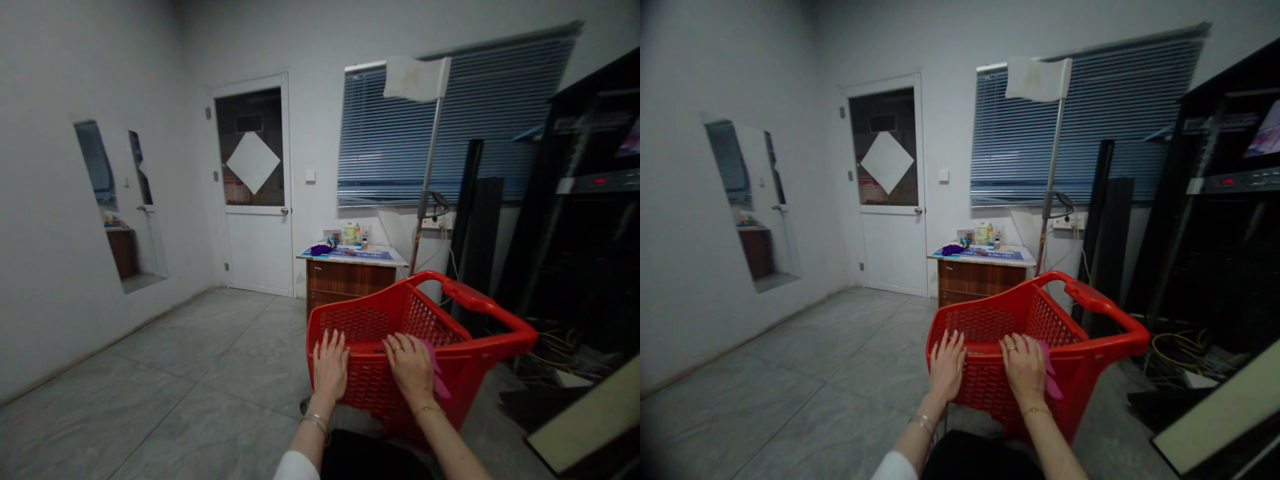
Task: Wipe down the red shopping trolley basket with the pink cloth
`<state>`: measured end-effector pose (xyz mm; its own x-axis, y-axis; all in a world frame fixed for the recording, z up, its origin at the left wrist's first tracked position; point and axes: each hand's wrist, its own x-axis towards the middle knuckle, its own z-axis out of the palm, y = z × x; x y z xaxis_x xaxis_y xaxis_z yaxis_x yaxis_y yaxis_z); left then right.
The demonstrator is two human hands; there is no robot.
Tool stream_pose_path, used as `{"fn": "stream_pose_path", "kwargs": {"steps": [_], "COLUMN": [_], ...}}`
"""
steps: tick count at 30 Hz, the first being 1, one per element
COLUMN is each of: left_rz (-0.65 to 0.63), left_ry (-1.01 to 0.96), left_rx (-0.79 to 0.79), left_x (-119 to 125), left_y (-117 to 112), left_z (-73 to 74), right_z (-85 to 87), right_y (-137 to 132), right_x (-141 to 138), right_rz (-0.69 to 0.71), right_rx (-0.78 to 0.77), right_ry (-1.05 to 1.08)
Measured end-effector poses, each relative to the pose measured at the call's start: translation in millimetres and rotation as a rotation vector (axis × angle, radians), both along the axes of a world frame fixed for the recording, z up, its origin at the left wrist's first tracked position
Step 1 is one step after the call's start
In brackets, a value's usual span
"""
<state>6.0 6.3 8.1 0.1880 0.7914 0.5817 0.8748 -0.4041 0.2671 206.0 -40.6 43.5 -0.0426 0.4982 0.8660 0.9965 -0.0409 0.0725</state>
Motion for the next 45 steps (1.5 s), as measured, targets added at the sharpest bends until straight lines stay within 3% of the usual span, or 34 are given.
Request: {"fn": "stream_pose_path", "kwargs": {"steps": [4,7,11,15,19,23,30,33,36,42,45], "left_rz": [0.0,-0.013,-0.013,-0.016,-0.014,-0.021,-0.027,-0.035,-0.042,-0.052,-0.049], "left_ry": [0.018,0.024,0.023,0.013,-0.005,-0.02,-0.002,0.016,0.013,-0.045,-0.046], "left_rx": [-0.001,0.004,0.022,0.007,-0.007,-0.01,-0.004,-0.02,-0.034,-0.017,-0.019], "left_x": [-2,-5,-7,-5,-2,0,-3,-8,-11,-8,-4], "left_y": [-1,0,1,-1,-4,-6,-2,-1,-1,-1,-2], "left_z": [2.0,2.0,0.6,2.3,4.3,3.1,-0.6,1.1,2.6,-0.5,-0.9], "right_z": [-7.7,-6.9,5.2,22.1,25.8,14.9,-6.5,-7.0,-0.8,16.1,16.5], "right_y": [8,11,6,-7,-12,-8,6,7,1,-8,-6], "right_x": [-53,-58,-12,51,75,49,-49,-57,-28,68,80], "right_rz": [0.069,0.102,0.11,0.009,-0.048,-0.067,0.052,0.092,0.102,-0.012,-0.049], "right_rx": [-0.009,-0.02,-0.025,-0.017,-0.022,-0.017,-0.043,-0.052,-0.078,-0.011,0.028], "right_ry": [0.052,0.035,-0.044,-0.066,-0.073,-0.03,0.024,-0.007,-0.066,-0.081,-0.06]}}
